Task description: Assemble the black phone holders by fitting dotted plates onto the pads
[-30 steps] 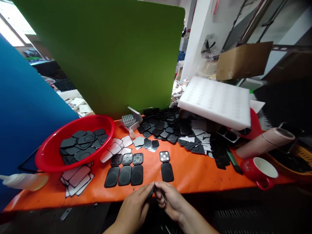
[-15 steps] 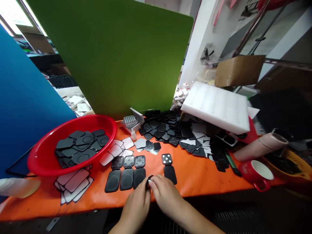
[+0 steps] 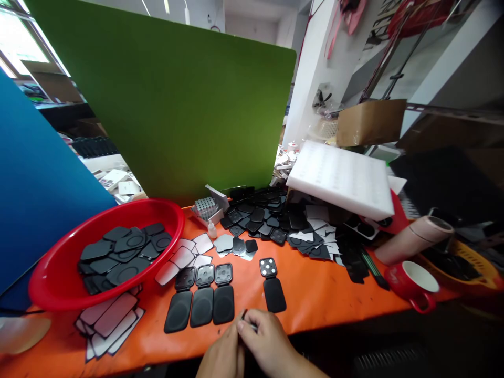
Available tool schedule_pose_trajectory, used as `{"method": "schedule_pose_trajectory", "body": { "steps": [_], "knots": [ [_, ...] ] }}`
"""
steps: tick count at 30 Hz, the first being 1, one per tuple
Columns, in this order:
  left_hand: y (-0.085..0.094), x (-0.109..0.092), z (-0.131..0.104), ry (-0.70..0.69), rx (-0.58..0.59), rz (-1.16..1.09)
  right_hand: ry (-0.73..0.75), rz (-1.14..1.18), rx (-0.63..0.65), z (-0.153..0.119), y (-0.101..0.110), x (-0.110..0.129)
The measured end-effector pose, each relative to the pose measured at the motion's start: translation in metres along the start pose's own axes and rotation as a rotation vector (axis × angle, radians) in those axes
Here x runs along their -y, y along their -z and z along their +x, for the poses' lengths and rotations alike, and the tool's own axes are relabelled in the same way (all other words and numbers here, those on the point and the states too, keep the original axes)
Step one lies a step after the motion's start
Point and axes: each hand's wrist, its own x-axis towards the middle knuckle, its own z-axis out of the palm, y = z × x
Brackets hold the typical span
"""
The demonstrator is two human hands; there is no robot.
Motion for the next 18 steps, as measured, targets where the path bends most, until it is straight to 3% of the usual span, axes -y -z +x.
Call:
{"method": "schedule_pose_trajectory", "body": {
  "steps": [2, 5, 8, 11, 15, 18],
  "knots": [
    [0.001, 0.003, 0.009, 0.054, -0.062, -0.263, 0.008, 0.163, 0.015, 0.003, 0.001, 0.000],
    [0.008, 0.006, 0.026, 0.206, -0.123, -0.663, -0.092, 0.419, 0.068, 0.008, 0.008, 0.002],
    [0.018, 0.004, 0.036, 0.304, -0.143, -0.834, -0.174, 0.472, 0.130, 0.011, 0.017, 0.006],
    [0.022, -0.002, 0.035, 0.305, -0.194, -0.791, -0.154, 0.358, 0.231, 0.013, 0.021, 0.010],
    [0.019, -0.011, 0.024, 0.199, -0.258, -0.658, -0.089, 0.199, 0.161, 0.013, 0.020, 0.013],
    [0.020, -0.014, 0.014, 0.024, -0.276, -0.475, -0.207, 0.342, 0.169, 0.009, 0.018, 0.013]
  ]
}}
